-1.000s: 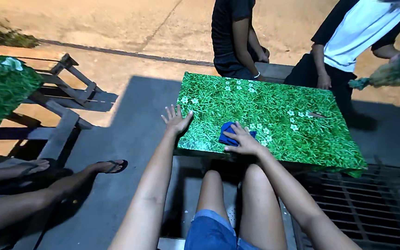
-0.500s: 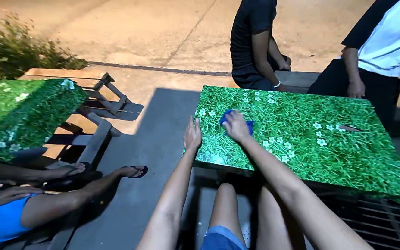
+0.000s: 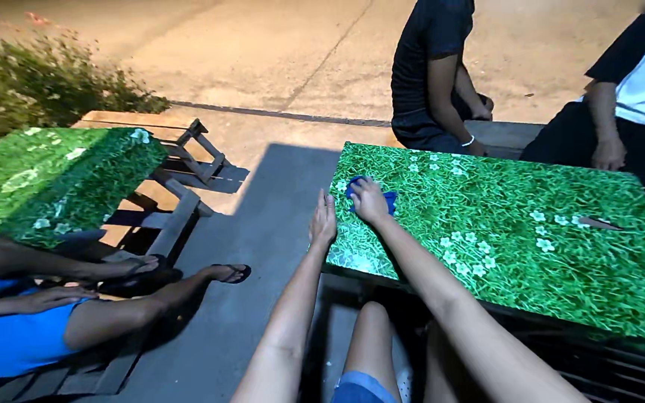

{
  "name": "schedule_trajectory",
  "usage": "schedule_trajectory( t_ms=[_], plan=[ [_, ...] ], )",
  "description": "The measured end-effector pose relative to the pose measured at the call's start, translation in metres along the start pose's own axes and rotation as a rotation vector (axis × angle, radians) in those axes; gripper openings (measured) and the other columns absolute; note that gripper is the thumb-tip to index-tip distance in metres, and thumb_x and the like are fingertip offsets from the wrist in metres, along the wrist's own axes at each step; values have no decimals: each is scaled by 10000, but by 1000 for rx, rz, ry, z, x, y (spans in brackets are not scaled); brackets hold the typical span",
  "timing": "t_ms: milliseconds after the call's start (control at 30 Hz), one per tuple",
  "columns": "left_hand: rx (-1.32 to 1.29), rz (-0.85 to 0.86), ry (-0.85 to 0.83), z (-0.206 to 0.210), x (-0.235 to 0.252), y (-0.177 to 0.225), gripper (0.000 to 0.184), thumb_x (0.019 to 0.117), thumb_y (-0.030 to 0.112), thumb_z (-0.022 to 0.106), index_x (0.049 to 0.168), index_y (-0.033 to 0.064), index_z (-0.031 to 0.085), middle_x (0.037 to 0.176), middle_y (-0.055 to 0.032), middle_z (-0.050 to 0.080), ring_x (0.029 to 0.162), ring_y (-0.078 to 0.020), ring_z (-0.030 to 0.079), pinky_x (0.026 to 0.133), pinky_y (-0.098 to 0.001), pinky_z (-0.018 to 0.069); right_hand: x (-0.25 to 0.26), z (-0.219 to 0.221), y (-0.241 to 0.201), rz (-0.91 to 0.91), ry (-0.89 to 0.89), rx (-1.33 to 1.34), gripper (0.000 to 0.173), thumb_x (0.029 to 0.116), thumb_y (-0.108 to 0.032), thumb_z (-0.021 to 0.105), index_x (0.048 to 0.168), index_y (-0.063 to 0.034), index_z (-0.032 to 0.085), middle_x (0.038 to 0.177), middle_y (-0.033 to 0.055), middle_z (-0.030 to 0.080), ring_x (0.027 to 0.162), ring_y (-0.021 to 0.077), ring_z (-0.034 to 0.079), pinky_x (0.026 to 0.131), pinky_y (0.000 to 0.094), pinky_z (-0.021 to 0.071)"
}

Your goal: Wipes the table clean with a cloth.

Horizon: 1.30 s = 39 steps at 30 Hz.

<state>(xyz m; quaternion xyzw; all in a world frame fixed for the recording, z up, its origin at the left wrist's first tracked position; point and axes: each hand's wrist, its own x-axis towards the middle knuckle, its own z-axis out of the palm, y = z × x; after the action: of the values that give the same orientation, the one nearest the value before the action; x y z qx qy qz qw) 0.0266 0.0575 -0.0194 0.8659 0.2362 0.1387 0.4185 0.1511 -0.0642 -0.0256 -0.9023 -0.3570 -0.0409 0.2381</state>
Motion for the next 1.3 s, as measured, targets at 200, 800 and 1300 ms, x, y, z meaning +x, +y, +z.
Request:
schedule_trajectory(
  t_ms=[200,800,1300],
  plan=[
    [126,77,-48,8,5,-11,749,1052,657,106,1639,224,280,1655,-105,366,1483,-363,411,1153,-682,334,-115,-38,1,-449,-234,154,326,1042,-150,541,1319,-101,707,1491,103,584,1512,309,382,1281,521,221],
    [286,89,-16,5,-6,13,676,1101,535,195,1604,107,339,1616,-206,394,1441,-428,449,1118,-678,360,-355,-214,277,1253,555,-278,452,1089,-293,436,1358,17,626,1506,314,479,1468,501,355,1211,650,247],
    [312,75,-41,3,-6,15,718,1078,601,220,1616,138,324,1630,-178,384,1453,-417,437,1120,-694,351,-190,-113,115,461,125,-1,427,1069,-305,528,1453,-133,597,1588,114,473,1555,320,290,1281,523,199]
  ],
)
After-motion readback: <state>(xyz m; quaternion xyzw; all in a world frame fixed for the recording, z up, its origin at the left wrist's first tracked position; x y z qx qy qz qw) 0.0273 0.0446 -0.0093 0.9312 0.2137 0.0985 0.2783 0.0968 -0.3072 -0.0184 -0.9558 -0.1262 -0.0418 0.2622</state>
